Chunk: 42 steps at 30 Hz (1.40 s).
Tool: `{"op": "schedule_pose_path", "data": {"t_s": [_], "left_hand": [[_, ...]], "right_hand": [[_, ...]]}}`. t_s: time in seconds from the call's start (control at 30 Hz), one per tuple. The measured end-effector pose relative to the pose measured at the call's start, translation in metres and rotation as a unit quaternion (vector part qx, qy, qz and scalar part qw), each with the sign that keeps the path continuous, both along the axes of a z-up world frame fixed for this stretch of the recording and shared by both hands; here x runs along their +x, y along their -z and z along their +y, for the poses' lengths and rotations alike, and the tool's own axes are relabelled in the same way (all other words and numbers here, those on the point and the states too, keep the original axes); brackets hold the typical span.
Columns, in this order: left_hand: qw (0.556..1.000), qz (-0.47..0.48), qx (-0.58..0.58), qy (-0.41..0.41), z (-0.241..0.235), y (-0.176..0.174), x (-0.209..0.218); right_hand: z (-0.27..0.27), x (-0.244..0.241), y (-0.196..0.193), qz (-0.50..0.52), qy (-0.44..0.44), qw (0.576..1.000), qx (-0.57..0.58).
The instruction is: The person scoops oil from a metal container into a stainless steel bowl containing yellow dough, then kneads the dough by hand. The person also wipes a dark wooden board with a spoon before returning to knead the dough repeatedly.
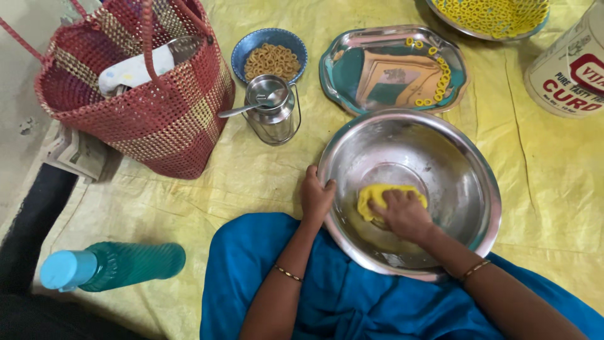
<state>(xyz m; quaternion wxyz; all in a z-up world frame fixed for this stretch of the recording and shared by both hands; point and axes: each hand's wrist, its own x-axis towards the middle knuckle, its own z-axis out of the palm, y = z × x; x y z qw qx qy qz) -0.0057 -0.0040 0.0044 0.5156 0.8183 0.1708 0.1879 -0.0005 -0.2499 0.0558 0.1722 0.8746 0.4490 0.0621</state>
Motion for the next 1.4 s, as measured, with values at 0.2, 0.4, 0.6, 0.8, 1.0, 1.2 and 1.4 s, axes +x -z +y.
{"op": "schedule_pose_path", "data": {"t_s": [0.2,0.4,0.6,0.8,1.0,1.2,1.4], "left_hand": [[0.999,0.043,-0.019,0.021,-0.002,0.001,0.001],[1.0,0.02,0.019,0.01,-0.002,0.003,-0.002],[0.997,0.063,0.028,0.028,-0.001,0.001,0.0],[0.999,0.026,0.02,0.04,-0.002,0.006,0.002],[0.999,-0.012,0.022,0.042,-0.001,0.013,0.015],[0.998,-0.016,-0.021,0.051,0.001,0.018,0.015],[1.0,0.022,-0.012,0.018,0.001,0.017,0.009]], "right_hand": [[0.004,0.043,-0.025,0.07,0.231,0.965,0.104],[0.012,-0.023,-0.024,0.033,0.036,0.985,0.164],[-0.002,-0.016,-0.041,0.001,0.06,0.963,0.263],[0.027,0.005,-0.033,0.084,0.084,0.979,0.165],[0.03,0.04,-0.018,0.188,0.206,0.952,0.124],[0.033,0.085,-0.015,0.334,0.317,0.869,0.179],[0.043,0.022,-0.007,0.108,0.16,0.966,0.172]]}}
